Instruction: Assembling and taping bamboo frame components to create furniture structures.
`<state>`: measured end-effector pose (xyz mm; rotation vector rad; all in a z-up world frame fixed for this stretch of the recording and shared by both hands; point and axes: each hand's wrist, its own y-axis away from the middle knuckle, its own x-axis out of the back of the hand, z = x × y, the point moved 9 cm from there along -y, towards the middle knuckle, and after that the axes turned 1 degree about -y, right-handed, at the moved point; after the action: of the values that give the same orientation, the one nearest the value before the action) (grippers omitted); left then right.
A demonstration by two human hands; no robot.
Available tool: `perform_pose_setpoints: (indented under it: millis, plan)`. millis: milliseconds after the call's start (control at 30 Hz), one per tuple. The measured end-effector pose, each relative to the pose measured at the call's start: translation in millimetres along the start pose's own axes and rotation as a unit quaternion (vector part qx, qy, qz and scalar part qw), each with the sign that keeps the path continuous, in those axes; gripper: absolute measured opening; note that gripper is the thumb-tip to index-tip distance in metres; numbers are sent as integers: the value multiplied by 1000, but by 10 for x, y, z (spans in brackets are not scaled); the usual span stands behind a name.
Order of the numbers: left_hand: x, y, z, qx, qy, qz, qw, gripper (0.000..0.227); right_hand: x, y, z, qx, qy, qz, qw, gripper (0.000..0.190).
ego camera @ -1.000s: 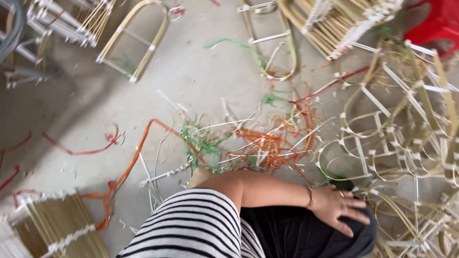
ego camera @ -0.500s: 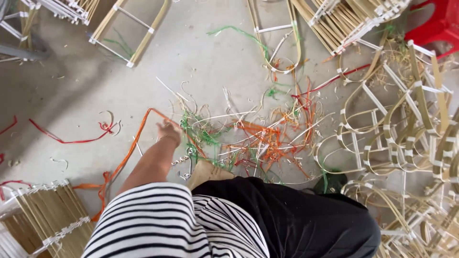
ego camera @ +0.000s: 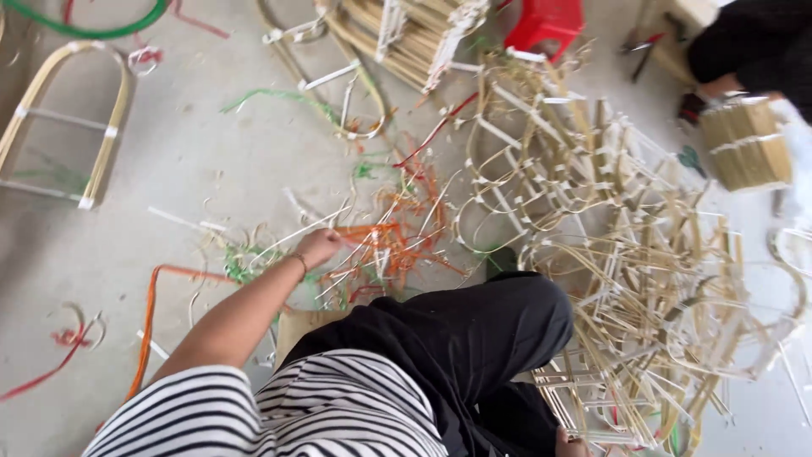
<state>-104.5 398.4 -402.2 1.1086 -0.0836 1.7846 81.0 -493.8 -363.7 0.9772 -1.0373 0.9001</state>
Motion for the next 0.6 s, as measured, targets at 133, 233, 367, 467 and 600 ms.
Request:
perform_pose_setpoints:
  millis: [133, 233, 367, 467, 600]
  plan:
    - [234, 1314, 2358, -177, 302, -265, 898, 33, 123, 208, 33, -18, 47, -6, 999, 79]
    - [629, 3191, 3707, -421, 244, -514, 707, 31, 423, 536, -73, -47, 66, -55, 995, 79]
    - [-734, 4117, 3496, -686, -103, -535, 482, 38, 1360, 1434, -486, -71, 38, -122, 989, 75]
    - [-642, 4244, 3558, -710, -126, -539, 436, 39, 1278, 1490, -436, -76, 50, -115, 989, 74]
    - [560, 4262, 4390, -663, -183, -412, 598, 22, 1392, 1577, -478, -79, 28, -108, 991, 71]
